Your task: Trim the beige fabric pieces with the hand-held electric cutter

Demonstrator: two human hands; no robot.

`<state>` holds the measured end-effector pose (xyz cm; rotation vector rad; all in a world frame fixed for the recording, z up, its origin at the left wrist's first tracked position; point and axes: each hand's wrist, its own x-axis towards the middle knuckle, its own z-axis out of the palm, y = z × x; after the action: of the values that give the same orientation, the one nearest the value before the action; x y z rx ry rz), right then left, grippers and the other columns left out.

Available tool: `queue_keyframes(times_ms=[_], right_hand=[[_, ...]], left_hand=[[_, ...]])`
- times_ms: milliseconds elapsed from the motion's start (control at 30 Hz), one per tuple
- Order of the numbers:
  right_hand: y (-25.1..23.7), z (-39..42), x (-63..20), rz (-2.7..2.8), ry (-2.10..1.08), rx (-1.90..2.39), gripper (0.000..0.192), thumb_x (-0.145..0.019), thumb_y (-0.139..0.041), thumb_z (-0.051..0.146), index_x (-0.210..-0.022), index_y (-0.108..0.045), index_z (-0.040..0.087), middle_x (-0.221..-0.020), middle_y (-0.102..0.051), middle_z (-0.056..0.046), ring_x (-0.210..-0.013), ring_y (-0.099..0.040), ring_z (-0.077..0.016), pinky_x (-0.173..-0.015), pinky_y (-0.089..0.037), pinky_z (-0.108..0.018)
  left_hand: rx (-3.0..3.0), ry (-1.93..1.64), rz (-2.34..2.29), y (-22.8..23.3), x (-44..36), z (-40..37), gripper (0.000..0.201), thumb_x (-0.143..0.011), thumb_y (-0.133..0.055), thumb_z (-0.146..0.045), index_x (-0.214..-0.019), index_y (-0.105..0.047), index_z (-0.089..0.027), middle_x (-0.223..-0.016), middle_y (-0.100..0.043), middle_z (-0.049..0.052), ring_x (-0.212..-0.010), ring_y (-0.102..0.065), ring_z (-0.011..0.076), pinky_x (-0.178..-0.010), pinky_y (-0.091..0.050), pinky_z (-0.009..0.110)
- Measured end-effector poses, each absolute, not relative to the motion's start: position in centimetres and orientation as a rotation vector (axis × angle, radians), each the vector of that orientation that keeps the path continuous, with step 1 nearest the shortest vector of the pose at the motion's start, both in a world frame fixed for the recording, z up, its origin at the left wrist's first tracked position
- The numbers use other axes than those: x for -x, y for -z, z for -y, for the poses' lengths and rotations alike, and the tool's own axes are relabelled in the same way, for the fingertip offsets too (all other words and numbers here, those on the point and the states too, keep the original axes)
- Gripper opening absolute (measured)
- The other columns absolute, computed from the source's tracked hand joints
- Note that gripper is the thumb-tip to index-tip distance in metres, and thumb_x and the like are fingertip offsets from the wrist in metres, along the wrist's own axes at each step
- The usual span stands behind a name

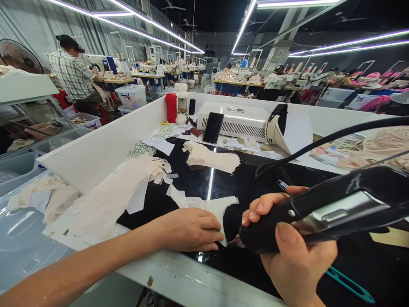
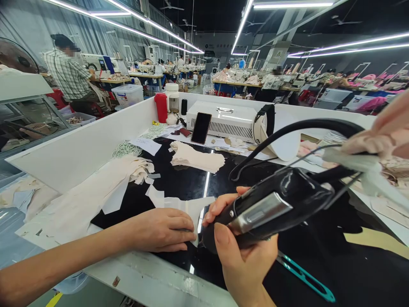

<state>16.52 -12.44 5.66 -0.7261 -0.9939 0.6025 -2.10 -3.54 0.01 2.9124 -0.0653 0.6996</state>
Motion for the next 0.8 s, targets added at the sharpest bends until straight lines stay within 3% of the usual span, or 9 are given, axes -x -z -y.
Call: queue_keyframes(times_ms=[300, 800], right_hand=[[-5.6, 12.3, -16.5, 0.989, -0.59, 0.741, 0.042, -0.086, -0.087, 0.034, -0.12, -0.064, 0.028, -0.081, -0.069, 0.003, -0.064, -0.065, -0.017, -0.057, -0.06, -0.032], [-6.8, 11.8, -16.3, 0.913, -0.555, 0.736, 0.042, -0.083, -0.089, 0.034, -0.116, -0.064, 0.026, -0.076, -0.07, 0.003, -0.062, -0.063, -0.0177, -0.051, -0.059, -0.031]], left_hand=[[-2.947, -0.693, 0.039, 0.0, 2.2, 3.7, 0.021, -0.109, -0.063, -0.027, -0.118, -0.074, -0.012, -0.109, -0.075, 0.011, -0.107, -0.072, 0.0207, -0.107, -0.057, 0.031], [-2.9, -0.696, 0.041, 0.1, 2.2, 3.8, 0.024, -0.112, -0.057, -0.026, -0.118, -0.073, -0.01, -0.11, -0.074, 0.012, -0.108, -0.071, 0.0228, -0.107, -0.056, 0.033]])
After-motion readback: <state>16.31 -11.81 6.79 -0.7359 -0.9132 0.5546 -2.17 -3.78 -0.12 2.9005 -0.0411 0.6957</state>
